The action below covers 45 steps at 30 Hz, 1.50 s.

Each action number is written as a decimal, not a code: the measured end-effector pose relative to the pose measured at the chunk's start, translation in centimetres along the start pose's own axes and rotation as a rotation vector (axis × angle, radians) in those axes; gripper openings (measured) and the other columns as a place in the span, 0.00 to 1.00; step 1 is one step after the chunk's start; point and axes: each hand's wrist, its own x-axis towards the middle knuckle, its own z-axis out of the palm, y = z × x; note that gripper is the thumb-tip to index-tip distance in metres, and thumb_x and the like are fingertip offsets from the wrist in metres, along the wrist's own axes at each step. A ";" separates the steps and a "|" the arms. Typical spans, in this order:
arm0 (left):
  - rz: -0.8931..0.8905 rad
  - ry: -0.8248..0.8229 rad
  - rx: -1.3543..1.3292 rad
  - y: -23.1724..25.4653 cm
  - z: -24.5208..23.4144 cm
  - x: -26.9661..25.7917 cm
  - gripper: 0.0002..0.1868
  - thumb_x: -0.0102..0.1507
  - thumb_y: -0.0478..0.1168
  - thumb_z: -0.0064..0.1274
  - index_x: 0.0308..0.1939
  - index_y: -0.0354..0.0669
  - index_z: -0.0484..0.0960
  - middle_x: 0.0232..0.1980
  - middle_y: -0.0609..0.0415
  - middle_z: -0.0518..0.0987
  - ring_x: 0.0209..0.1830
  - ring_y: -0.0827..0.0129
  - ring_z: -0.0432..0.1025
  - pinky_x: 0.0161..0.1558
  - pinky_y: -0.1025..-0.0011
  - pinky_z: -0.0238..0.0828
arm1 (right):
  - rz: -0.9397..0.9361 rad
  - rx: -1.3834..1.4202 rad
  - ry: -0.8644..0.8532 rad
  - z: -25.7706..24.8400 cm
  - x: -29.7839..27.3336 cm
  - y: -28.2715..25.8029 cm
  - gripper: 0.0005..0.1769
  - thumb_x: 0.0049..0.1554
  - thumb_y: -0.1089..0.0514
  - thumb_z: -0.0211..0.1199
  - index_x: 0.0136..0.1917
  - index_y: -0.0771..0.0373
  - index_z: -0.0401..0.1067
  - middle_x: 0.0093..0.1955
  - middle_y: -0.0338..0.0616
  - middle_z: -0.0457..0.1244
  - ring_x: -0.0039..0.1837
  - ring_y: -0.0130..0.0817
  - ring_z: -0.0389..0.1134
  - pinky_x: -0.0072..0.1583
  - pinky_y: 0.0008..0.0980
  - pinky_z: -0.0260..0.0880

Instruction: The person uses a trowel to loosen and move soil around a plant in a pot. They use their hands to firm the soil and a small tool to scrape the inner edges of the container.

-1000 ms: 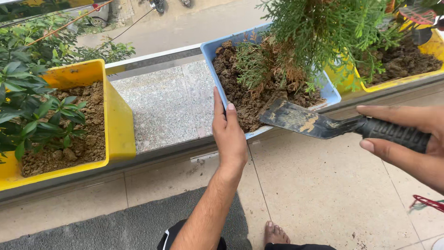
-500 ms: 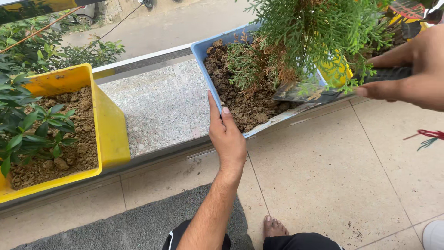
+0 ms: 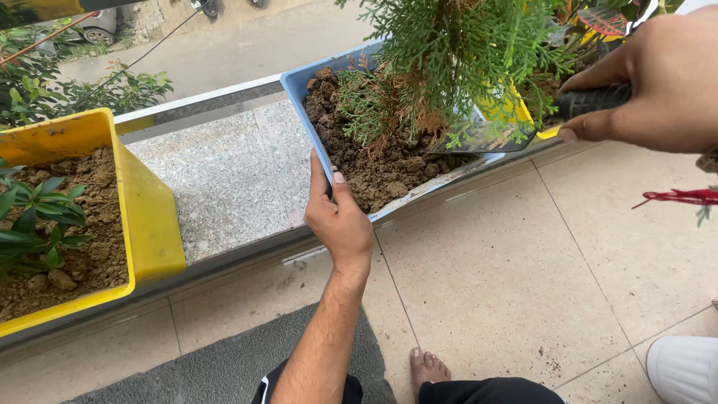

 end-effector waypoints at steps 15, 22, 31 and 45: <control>0.013 0.028 -0.029 -0.8 -0.8 2.3 0.25 0.71 0.31 0.46 0.73 0.44 0.73 0.25 0.68 0.62 0.23 0.83 0.51 0.24 0.76 0.48 | -0.109 0.487 -0.240 -1.5 -0.3 -4.9 0.27 0.50 0.37 0.70 0.49 0.62 0.81 0.36 0.54 0.73 0.42 0.47 0.75 0.51 0.45 0.74; -0.070 0.010 0.036 -0.6 -0.8 2.2 0.25 0.71 0.33 0.43 0.74 0.47 0.70 0.20 0.67 0.62 0.17 0.83 0.51 0.19 0.74 0.45 | 0.081 1.103 -0.422 1.7 -1.0 -4.7 0.22 0.57 0.44 0.69 0.40 0.68 0.79 0.29 0.43 0.64 0.28 0.32 0.59 0.33 0.36 0.59; -0.050 -0.010 0.080 -1.5 -0.8 2.5 0.25 0.71 0.34 0.43 0.74 0.49 0.70 0.22 0.66 0.66 0.18 0.84 0.53 0.19 0.74 0.48 | 0.096 1.546 -0.713 4.9 0.4 -3.8 0.17 0.57 0.55 0.66 0.35 0.69 0.66 0.25 0.39 0.53 0.22 0.26 0.49 0.25 0.31 0.45; -0.093 -0.013 0.166 -2.4 -1.3 2.7 0.25 0.71 0.36 0.44 0.74 0.51 0.70 0.20 0.65 0.63 0.18 0.81 0.53 0.20 0.73 0.49 | 0.004 1.831 -0.720 7.6 -0.7 -5.0 0.10 0.57 0.59 0.63 0.40 0.67 0.67 0.30 0.38 0.58 0.24 0.24 0.53 0.25 0.30 0.50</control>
